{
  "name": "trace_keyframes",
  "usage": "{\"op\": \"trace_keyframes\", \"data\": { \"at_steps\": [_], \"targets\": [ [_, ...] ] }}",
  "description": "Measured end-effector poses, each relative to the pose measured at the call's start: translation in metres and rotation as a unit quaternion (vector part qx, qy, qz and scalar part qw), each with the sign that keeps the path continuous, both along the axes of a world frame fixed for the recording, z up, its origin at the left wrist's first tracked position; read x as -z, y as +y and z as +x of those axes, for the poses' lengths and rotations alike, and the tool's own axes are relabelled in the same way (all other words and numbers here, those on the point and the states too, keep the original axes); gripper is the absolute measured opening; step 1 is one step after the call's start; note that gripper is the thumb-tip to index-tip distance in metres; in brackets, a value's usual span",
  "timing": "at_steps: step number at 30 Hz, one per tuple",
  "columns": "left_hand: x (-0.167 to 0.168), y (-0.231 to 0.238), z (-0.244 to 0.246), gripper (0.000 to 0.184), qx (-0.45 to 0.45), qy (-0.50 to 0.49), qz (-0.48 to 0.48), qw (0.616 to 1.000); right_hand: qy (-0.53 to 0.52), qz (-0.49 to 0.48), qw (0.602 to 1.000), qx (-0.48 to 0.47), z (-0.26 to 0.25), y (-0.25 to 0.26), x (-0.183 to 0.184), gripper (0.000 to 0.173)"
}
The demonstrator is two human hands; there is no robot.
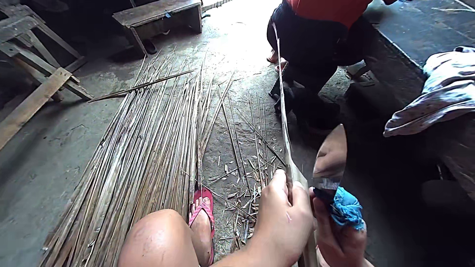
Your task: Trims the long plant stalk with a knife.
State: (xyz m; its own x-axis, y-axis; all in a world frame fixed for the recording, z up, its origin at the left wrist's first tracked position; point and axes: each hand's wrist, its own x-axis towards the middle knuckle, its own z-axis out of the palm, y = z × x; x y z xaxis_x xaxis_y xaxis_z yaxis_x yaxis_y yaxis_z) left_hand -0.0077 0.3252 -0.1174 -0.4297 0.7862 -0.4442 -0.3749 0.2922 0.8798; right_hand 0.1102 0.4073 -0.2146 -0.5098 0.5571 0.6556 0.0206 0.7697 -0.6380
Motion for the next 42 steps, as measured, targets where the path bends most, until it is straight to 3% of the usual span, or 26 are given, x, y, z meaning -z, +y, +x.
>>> {"op": "trace_keyframes", "data": {
  "at_steps": [15, 19, 28, 38, 42],
  "targets": [
    [-0.003, -0.007, 0.011, 0.016, -0.016, -0.04, 0.01, 0.999, -0.016, 0.018, 0.999, -0.027, 0.007, -0.007, 0.007, 0.022],
    [-0.002, -0.011, 0.018, 0.012, -0.051, -0.074, 0.015, 0.996, 0.011, 0.008, 0.999, -0.044, 0.003, 0.001, 0.013, 0.015],
    [0.002, -0.015, 0.021, 0.011, -0.094, -0.102, 0.061, 0.988, -0.021, 0.003, 0.999, -0.046, 0.009, -0.001, 0.027, 0.017],
    [0.0, -0.014, 0.016, 0.014, -0.095, -0.134, 0.041, 0.986, -0.09, 0.057, 0.993, 0.045, 0.001, 0.0, 0.031, 0.015],
    [-0.001, -0.015, 0.016, 0.014, -0.076, -0.115, 0.034, 0.99, -0.158, 0.053, 0.981, 0.099, 0.006, 0.012, 0.042, 0.027]
  ]
}}
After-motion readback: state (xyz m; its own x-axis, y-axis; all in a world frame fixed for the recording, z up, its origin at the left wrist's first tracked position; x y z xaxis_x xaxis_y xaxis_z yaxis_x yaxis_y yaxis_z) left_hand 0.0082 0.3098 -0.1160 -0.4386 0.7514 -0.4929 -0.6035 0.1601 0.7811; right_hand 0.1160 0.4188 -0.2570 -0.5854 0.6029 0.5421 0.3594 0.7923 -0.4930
